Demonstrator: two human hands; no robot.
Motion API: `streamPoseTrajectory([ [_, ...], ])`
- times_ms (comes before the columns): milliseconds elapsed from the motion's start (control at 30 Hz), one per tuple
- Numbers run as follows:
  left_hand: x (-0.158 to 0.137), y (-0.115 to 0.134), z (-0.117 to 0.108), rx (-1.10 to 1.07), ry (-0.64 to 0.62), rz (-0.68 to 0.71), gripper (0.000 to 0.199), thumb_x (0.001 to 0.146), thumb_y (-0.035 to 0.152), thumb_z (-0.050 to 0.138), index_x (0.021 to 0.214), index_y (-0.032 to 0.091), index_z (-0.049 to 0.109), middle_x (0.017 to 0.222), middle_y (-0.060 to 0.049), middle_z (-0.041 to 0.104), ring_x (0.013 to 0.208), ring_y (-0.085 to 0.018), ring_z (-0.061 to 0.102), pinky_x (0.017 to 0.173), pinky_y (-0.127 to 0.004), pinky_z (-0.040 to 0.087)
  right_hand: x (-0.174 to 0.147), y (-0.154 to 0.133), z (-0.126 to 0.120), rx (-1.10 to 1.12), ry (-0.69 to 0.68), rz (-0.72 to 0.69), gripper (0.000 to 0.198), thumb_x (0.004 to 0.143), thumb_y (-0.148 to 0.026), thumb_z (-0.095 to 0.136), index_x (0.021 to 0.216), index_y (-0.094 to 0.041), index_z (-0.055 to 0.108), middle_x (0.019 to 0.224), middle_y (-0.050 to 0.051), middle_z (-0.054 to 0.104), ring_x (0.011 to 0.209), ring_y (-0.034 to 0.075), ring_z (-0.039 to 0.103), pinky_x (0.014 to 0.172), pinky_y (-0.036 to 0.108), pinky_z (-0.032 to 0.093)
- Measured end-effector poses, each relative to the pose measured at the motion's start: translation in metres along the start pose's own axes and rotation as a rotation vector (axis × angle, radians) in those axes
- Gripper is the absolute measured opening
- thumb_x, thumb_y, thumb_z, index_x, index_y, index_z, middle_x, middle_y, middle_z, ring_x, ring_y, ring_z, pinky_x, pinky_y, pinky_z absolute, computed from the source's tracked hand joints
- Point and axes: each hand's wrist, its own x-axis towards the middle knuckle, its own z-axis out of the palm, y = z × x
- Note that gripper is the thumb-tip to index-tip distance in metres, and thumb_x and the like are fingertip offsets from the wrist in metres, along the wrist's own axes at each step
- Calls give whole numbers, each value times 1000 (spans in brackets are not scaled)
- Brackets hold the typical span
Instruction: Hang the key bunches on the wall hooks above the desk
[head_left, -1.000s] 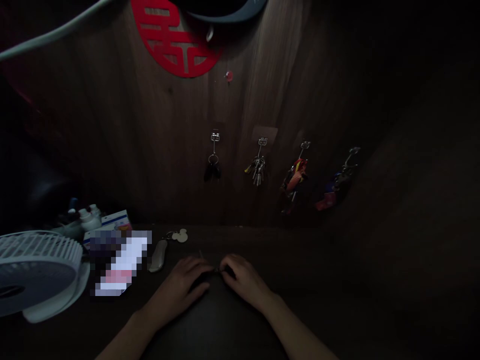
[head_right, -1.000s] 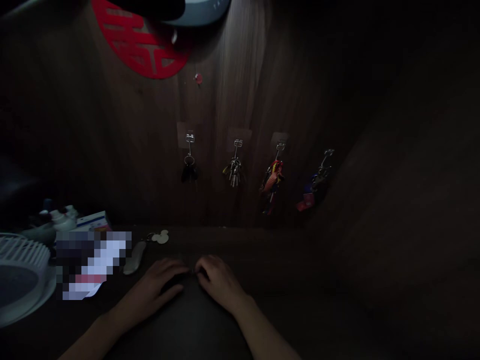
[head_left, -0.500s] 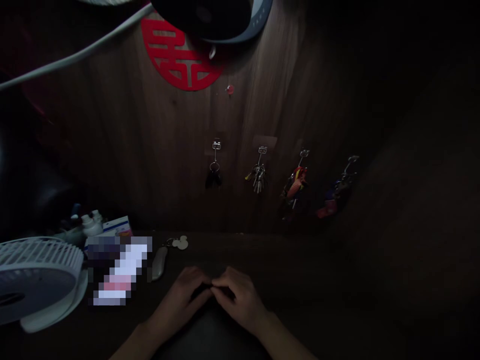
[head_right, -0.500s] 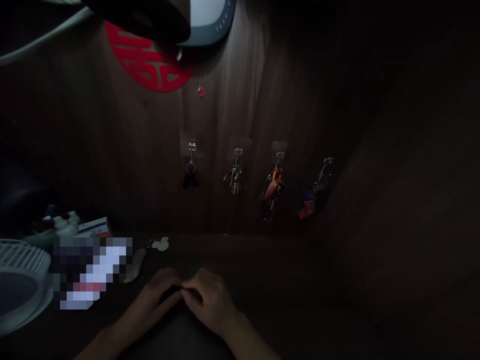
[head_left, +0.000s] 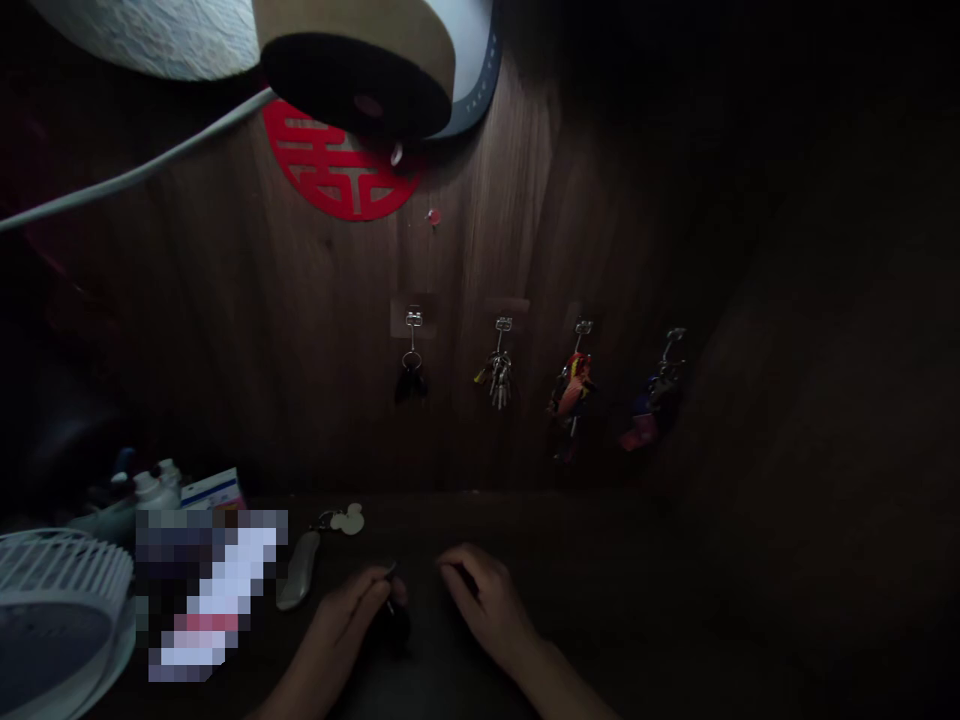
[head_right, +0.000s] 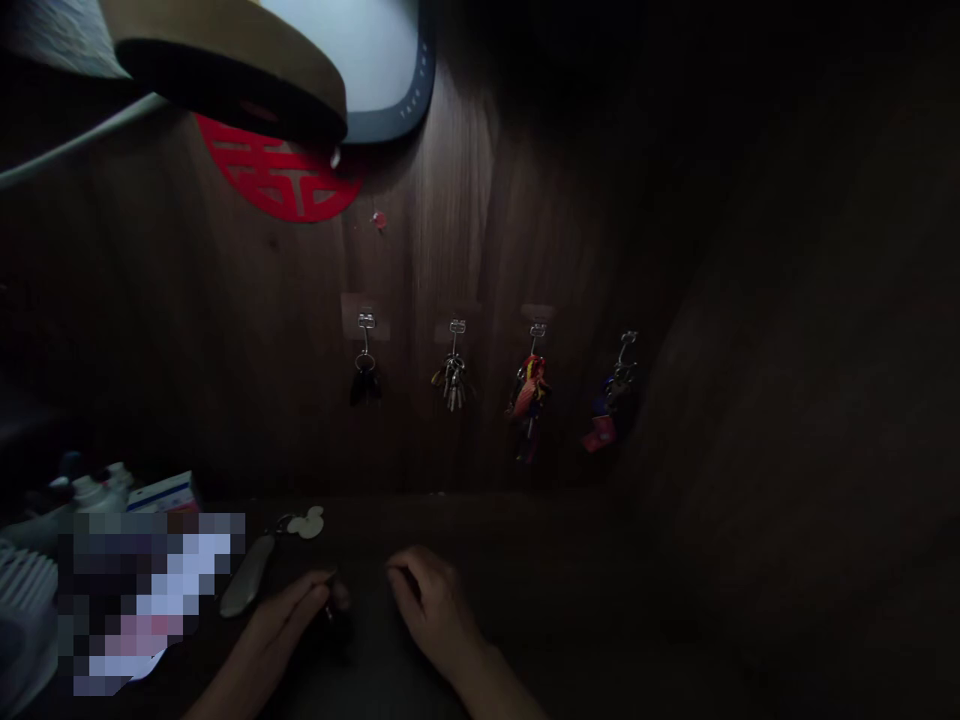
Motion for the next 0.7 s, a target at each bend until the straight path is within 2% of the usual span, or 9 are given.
streamPoseTrajectory([
  [167, 5, 23, -17, -107, 194, -160, 35, 85, 49, 45, 80, 22, 67, 81, -3, 71, 87, -25, 64, 85, -34, 46, 3, 7, -1, 7, -62, 125, 19, 91, -26, 44, 85, -20, 61, 81, 2, 67, 77, 13, 62, 70, 22, 45],
  [267, 13, 39, -29, -151, 231, -196, 39, 84, 52, 45, 87, 21, 68, 82, -4, 72, 87, -26, 65, 83, -36, 47, 3, 5, -1, -1, -123, 124, 18, 90, -25, 45, 87, -21, 62, 85, 1, 67, 80, 13, 62, 72, 22, 44],
  [367, 26, 49, -39, -203, 257, -136, 40, 84, 54, 47, 96, 21, 68, 76, -3, 70, 76, -22, 64, 72, -31, 48, 1, 1, -4, -13, -176, 110, 17, 90, -25, 46, 88, -22, 63, 87, 0, 68, 82, 13, 63, 74, 22, 44],
  [500, 43, 58, -42, -281, 284, -33, 41, 81, 54, 52, 96, 20, 69, 70, -1, 68, 66, -18, 61, 64, -27, 48, -1, 1, -7, -28, -198, 116, 18, 90, -25, 45, 88, -23, 63, 87, -1, 68, 81, 13, 63, 73, 22, 43],
  [700, 58, 82, -38, -339, 300, -39, 41, 83, 49, 52, 108, 19, 63, 82, -4, 72, 73, -19, 65, 60, -26, 48, 1, 4, -8, -43, -191, 116, 18, 89, -24, 45, 88, -23, 63, 87, -1, 68, 81, 13, 63, 74, 21, 43],
])
